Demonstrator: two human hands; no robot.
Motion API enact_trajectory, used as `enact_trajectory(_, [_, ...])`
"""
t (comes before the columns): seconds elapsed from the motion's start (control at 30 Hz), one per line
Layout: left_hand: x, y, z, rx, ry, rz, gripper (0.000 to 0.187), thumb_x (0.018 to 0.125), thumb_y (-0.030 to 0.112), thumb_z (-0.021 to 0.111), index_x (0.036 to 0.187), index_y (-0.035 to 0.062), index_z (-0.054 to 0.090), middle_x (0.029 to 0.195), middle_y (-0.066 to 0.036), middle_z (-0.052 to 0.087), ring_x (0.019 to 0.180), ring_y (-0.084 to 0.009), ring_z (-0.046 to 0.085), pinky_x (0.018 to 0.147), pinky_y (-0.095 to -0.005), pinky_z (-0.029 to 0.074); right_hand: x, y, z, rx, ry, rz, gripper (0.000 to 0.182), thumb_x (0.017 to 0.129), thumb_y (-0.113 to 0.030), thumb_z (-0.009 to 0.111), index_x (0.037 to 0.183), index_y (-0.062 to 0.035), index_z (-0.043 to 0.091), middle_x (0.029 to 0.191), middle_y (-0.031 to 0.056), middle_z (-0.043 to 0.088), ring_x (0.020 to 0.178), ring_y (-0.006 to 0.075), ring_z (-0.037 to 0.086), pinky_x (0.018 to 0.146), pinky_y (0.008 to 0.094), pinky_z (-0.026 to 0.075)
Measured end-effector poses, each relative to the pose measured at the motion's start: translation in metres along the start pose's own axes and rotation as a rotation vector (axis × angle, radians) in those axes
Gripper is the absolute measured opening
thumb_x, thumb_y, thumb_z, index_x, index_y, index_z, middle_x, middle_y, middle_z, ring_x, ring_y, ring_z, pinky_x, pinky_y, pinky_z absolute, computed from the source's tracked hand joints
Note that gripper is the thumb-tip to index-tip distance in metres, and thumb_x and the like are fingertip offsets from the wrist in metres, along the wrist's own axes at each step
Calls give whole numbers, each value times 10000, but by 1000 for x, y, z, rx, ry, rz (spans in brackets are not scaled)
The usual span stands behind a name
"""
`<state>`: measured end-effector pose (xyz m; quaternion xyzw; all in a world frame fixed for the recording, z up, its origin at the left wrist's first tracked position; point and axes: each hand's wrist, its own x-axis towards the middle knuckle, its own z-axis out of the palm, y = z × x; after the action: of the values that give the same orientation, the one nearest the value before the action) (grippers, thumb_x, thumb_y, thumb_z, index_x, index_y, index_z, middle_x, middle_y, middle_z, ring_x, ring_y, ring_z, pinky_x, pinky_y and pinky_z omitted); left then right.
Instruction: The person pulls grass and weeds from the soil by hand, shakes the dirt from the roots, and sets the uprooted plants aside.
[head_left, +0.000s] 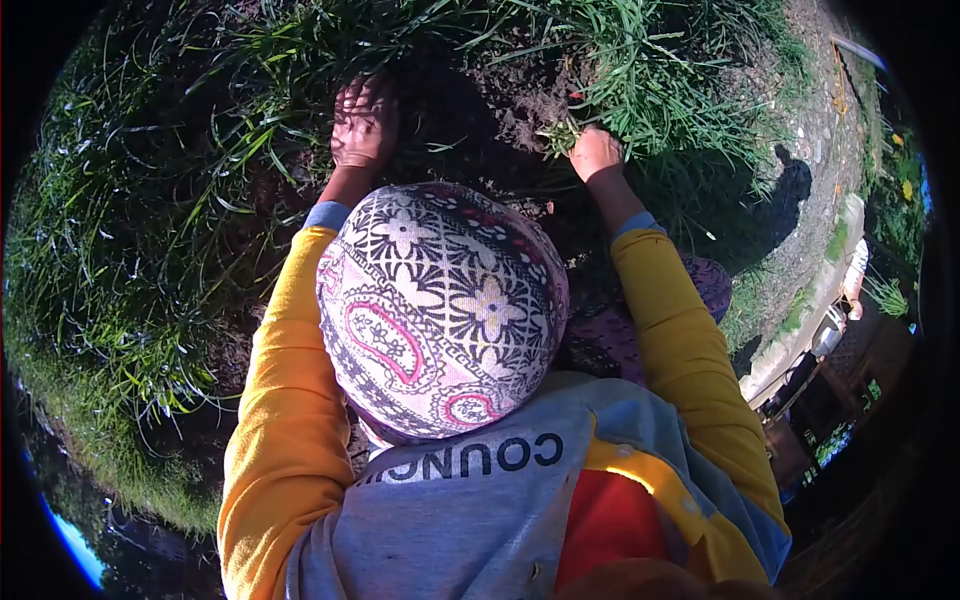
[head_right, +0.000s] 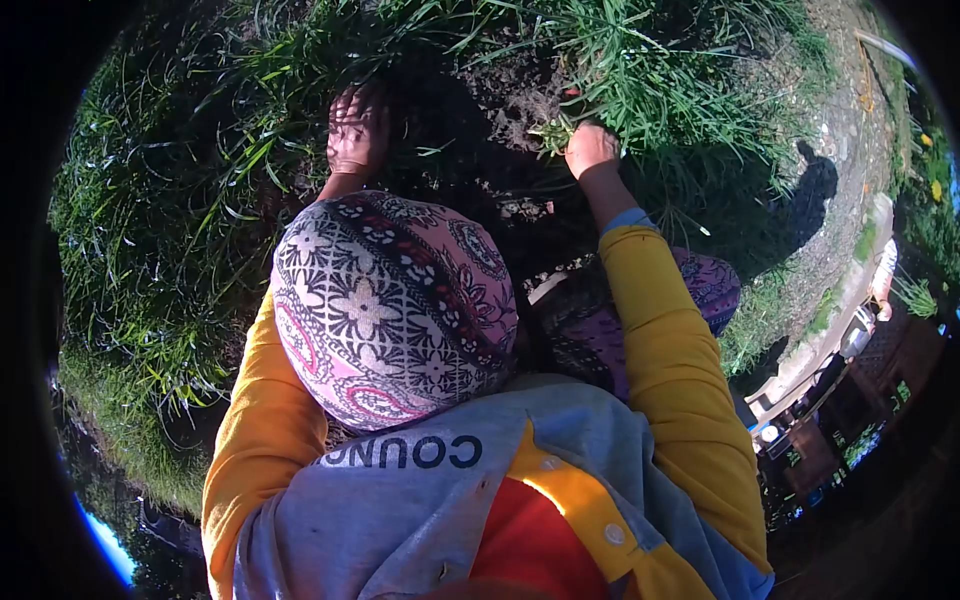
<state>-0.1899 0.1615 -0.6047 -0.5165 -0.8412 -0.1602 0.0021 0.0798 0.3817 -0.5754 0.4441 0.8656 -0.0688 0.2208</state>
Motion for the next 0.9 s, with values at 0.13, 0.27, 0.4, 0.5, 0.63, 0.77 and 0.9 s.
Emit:
enact_trajectory(0.13, [0, 1, -2, 0, -23, -3, 334, 833, 229, 497, 1127, 77, 545, 1209, -83, 491, 1150, -286, 420, 1003, -425, 289, 8, 3, 6, 49, -199, 181, 277, 709, -336, 620, 833, -93, 664, 910, 136, 639, 842, 329, 613, 718, 394, 500])
enact_trajectory(0.27, [0, 0, 0, -10, -20, -4, 332, 837, 237, 488, 1122, 74, 542, 1207, -86, 493, 1148, -284, 426, 999, -428, 289, 11, 10, 17, 224, -202, 307, 261, 716, -296, 607, 863, -87, 657, 942, 147, 635, 887, 326, 603, 764, 390, 489])
enact_trajectory(0.4, [-2, -1, 2, -28, 32, 3, 329, 827, 225, 506, 1116, 75, 549, 1194, -79, 502, 1136, -282, 432, 987, -425, 302, 8, 27, 52, 386, -41, 220, 279, 731, -337, 606, 831, -80, 650, 910, 150, 637, 857, 327, 605, 745, 394, 489])
enact_trajectory(0.5, [1, 1, -5, -14, 27, 12, 322, 810, 202, 540, 1106, 78, 562, 1177, -70, 513, 1117, -280, 441, 971, -424, 322, 4, 29, 48, 376, -76, 186, 277, 739, -331, 594, 823, -73, 648, 879, 157, 636, 828, 334, 605, 720, 400, 490])
enact_trajectory(0.63, [1, 2, -4, 5, 4, -5, 321, 820, 218, 534, 1110, 82, 561, 1183, -68, 510, 1126, -281, 435, 982, -418, 309, 10, 37, 56, 356, -40, 56, 280, 741, -335, 587, 806, -69, 646, 862, 160, 634, 813, 336, 604, 707, 403, 490])
enact_trajectory(0.77, [1, 3, -1, 35, -35, -15, 329, 830, 237, 523, 1126, 97, 557, 1202, -63, 502, 1148, -284, 419, 993, -418, 295, 16, 24, 27, 323, -185, 226, 311, 726, -371, 603, 810, -75, 647, 880, 156, 637, 842, 335, 606, 742, 384, 491])
enact_trajectory(0.9, [2, 5, -4, 29, -39, -36, 353, 826, 272, 535, 1139, 110, 553, 1212, -61, 500, 1158, -283, 412, 995, -424, 291, 22, 36, 43, 289, -199, 161, 323, 708, -378, 628, 804, -71, 647, 866, 153, 639, 832, 336, 608, 735, 389, 492])
